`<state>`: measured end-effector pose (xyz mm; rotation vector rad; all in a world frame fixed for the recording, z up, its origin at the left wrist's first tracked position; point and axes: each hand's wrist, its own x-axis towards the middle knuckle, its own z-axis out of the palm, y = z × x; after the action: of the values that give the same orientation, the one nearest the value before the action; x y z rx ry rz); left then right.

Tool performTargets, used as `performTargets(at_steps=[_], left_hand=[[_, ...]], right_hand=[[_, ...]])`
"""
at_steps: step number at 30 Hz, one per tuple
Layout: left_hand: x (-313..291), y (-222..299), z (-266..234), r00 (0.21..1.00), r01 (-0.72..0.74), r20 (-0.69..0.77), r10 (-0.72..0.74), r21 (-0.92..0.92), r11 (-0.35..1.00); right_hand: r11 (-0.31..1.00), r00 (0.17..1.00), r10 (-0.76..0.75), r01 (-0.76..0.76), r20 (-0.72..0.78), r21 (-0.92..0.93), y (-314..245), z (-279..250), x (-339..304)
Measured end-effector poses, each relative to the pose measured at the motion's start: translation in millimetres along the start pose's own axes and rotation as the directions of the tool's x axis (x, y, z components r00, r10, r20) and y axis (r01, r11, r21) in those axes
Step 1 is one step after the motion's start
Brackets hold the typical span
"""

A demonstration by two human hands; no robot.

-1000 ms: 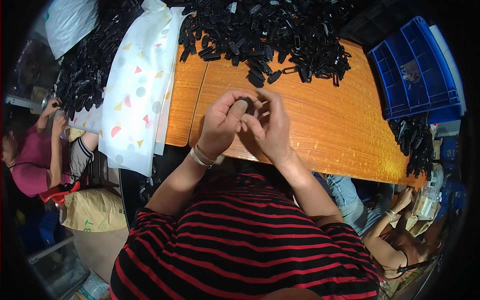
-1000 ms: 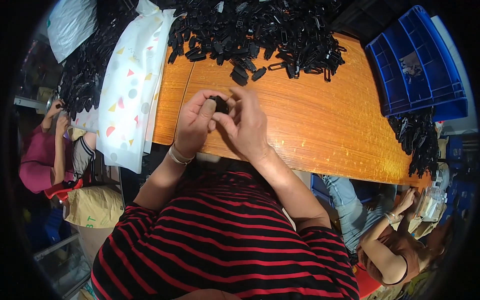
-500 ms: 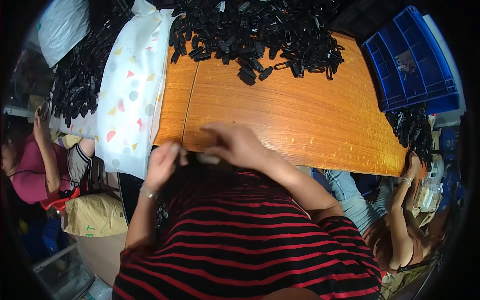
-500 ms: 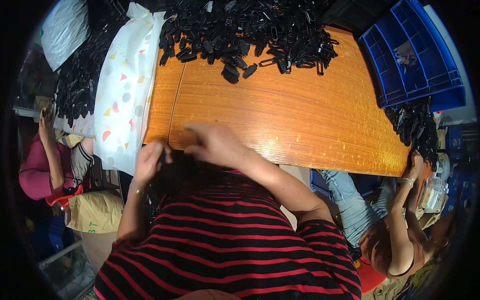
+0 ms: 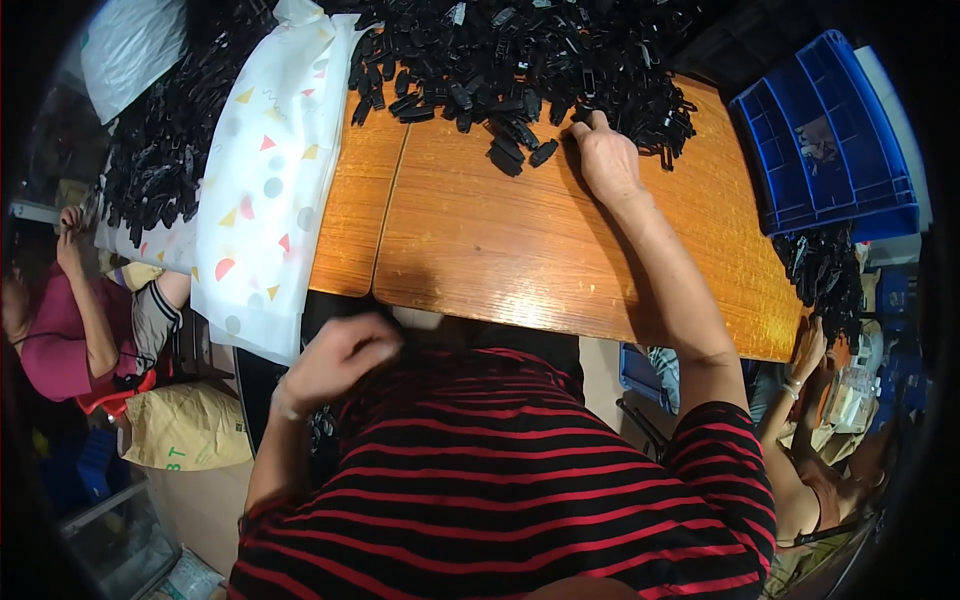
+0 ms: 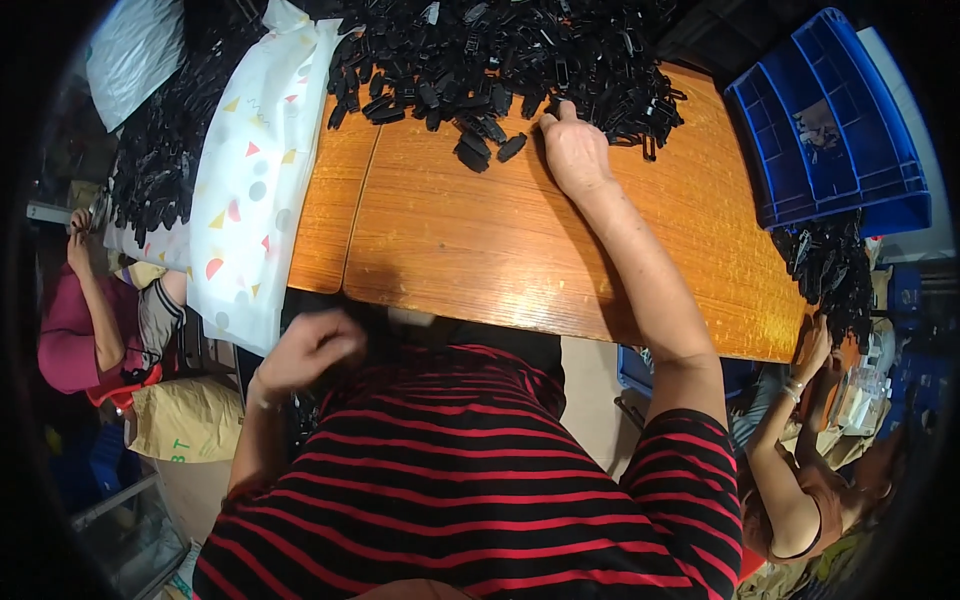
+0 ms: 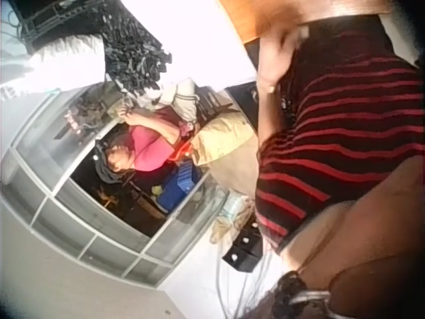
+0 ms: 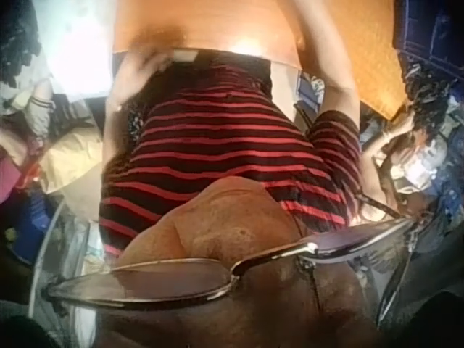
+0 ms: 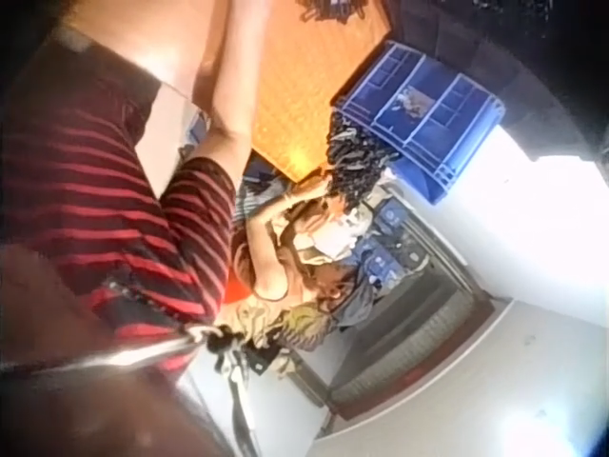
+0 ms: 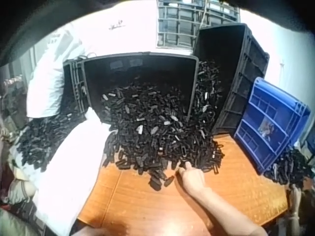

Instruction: The recorder is manually assembling black plastic buckles by snapping two matching parts together.

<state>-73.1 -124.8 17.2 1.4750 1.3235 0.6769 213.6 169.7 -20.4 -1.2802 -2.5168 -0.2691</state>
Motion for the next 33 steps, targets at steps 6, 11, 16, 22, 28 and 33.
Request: performTargets(at_steps=[6, 11, 16, 22, 28, 33], left_hand=[[144, 20, 18, 0.854, -0.246, -0.353, 0.382, 0.373, 0.895], [214, 23, 24, 0.842, -0.140, -0.389, 0.374, 0.512, 0.847], [223, 21, 30, 0.856, -0.002, -0.424, 0.296, 0.571, 0.821], [212, 8, 26, 0.830, -0.008, -0.443, 0.338, 0.597, 0.802], [193, 0, 19, 0.940, -0.132, -0.340, -0.017, -0.409, 0.903], [174, 8, 24, 0.976, -0.122, -0.218, -0.022, -0.627, 0.770]], right_hand=[[0.988, 0.994, -0.111, 0.111, -0.004, 0.110, -6, -15, -14], [0.930, 0.997, 0.006, -0.033, 0.077, 0.365, -30, -28, -49], [0.887, 0.999, 0.028, -0.035, 0.021, 0.460, -44, -30, -69], [0.877, 0.997, -0.023, -0.015, 0.072, 0.481, -43, -40, -77], [0.867, 0.991, -0.017, -0.050, 0.130, 0.495, -46, -46, -77], [0.650, 0.976, 0.214, -0.172, 0.039, 0.740, -75, -52, -67]])
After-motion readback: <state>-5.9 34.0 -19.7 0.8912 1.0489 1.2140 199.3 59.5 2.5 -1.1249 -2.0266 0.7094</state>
